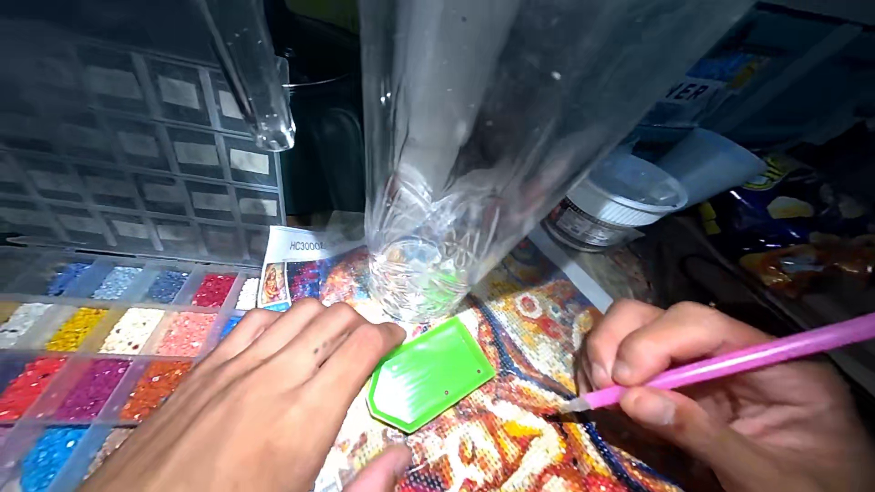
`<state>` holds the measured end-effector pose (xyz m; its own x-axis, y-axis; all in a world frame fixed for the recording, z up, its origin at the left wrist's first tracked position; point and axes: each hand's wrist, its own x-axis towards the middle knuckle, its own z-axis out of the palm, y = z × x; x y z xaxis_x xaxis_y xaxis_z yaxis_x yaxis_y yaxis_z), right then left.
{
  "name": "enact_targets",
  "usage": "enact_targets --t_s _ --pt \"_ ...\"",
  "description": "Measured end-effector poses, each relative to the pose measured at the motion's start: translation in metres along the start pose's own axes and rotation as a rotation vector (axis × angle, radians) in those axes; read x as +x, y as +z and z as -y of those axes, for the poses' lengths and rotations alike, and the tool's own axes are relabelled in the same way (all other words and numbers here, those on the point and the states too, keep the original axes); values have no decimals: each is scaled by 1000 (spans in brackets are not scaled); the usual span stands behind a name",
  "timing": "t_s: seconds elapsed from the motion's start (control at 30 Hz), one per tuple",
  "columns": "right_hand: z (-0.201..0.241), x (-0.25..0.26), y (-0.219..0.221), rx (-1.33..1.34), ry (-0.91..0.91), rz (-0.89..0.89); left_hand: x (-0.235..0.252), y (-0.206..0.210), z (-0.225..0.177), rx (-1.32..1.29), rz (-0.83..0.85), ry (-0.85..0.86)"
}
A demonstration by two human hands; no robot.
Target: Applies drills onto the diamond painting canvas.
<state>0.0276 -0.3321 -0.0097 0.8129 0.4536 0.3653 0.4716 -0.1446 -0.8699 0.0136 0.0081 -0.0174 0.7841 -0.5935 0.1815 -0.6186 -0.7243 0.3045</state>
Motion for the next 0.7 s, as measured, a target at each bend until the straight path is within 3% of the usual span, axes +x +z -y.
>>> enact_targets --t_s 0.5,0.7 --pt "0 1 -3 122 49 173 3 5 -3 34 8 -30" --pt "-1 1 -1 71 25 140 3 13 1 67 -93 21"
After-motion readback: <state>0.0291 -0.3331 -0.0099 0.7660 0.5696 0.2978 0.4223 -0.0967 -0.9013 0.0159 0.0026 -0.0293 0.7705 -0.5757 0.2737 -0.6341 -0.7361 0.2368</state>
